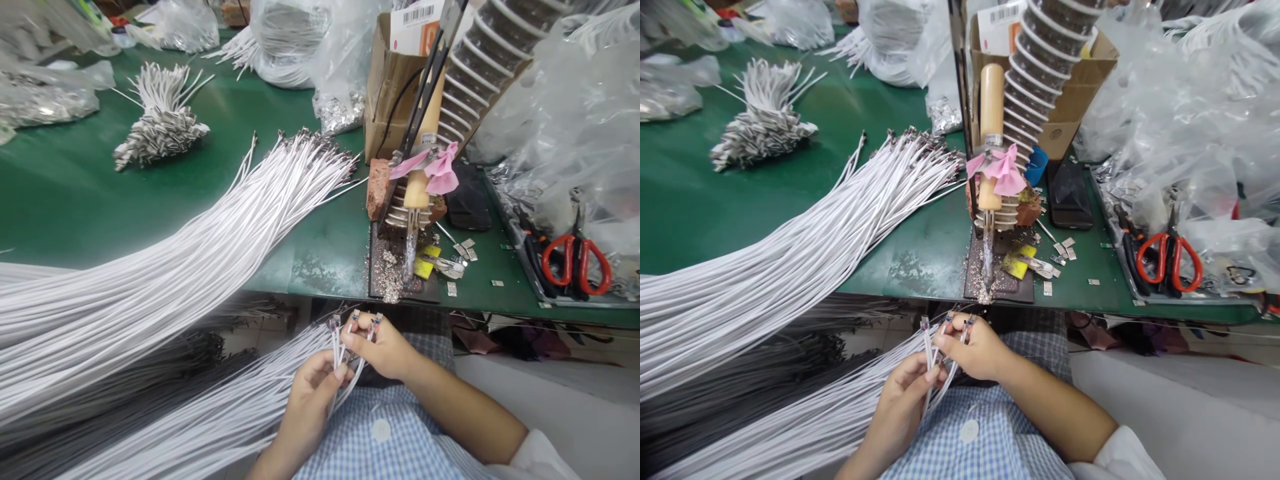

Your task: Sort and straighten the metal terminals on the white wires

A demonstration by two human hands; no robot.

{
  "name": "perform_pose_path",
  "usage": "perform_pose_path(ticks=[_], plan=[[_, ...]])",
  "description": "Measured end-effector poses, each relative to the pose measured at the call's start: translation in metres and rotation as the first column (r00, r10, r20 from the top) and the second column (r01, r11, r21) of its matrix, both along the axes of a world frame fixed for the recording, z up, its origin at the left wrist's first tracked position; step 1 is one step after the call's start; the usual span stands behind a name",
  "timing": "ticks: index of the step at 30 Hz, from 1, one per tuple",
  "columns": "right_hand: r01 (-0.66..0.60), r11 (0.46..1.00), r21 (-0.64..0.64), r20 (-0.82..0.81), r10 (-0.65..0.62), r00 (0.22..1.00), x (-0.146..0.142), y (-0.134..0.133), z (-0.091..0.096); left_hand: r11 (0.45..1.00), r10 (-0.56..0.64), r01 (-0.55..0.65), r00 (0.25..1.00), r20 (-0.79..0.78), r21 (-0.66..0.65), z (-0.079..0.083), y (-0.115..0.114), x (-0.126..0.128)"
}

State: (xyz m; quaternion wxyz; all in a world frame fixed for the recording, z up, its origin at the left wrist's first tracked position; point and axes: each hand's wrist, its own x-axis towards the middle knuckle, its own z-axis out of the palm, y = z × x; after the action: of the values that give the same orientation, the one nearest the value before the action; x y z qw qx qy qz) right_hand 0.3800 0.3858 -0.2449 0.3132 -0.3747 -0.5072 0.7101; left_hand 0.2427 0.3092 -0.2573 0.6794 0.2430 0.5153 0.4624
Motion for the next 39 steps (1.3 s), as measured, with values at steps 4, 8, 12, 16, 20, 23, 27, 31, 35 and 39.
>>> perform_pose_path(ticks=[4,8,12,16,20,23,27,31,35,39], plan=[[-0.008,0.999,-0.046,0.033,0.010,0.999,0.001,-0.001,-0.001,1.000,0.005,-0.005,0.999,0.049,0.002,0.000,0.000,0.002],[-0.011,0.998,-0.057,0.026,0.012,1.000,0.001,-0.002,-0.002,1.000,-0.008,0.008,0.998,0.066,-0.006,0.000,-0.002,0.001],[0.003,0.999,-0.042,-0.006,-0.003,1.000,0.002,-0.002,-0.004,1.000,-0.012,0.012,0.999,0.051,0.000,0.001,-0.001,0.000],[0.026,0.999,0.034,-0.023,-0.025,0.999,0.002,-0.002,-0.005,0.999,0.011,-0.008,0.997,0.082,-0.037,0.003,0.000,0.001],[0.049,0.997,0.062,-0.031,-0.047,0.998,0.001,-0.003,-0.006,0.996,0.038,-0.030,0.994,0.099,-0.082,0.004,0.000,0.003],[0.064,0.995,0.071,-0.027,-0.063,0.998,0.000,-0.003,-0.007,0.997,0.043,-0.037,0.995,0.092,-0.071,0.002,-0.001,0.003],[0.080,0.995,0.057,-0.022,-0.079,0.997,0.000,-0.003,-0.006,1.000,0.021,-0.021,1.000,0.008,0.011,-0.004,-0.003,0.000],[0.090,0.996,-0.005,-0.022,-0.090,0.996,0.000,-0.005,-0.004,0.999,-0.005,0.008,0.998,-0.055,0.047,-0.009,-0.005,-0.003],[0.117,0.993,0.017,-0.022,-0.117,0.993,0.000,-0.005,-0.002,0.998,-0.019,0.025,0.995,-0.097,0.057,-0.009,-0.005,-0.003],[0.078,0.997,0.023,-0.006,-0.078,0.997,-0.001,-0.003,-0.002,0.997,-0.026,0.033,0.994,-0.103,0.066,-0.008,-0.004,-0.002]])
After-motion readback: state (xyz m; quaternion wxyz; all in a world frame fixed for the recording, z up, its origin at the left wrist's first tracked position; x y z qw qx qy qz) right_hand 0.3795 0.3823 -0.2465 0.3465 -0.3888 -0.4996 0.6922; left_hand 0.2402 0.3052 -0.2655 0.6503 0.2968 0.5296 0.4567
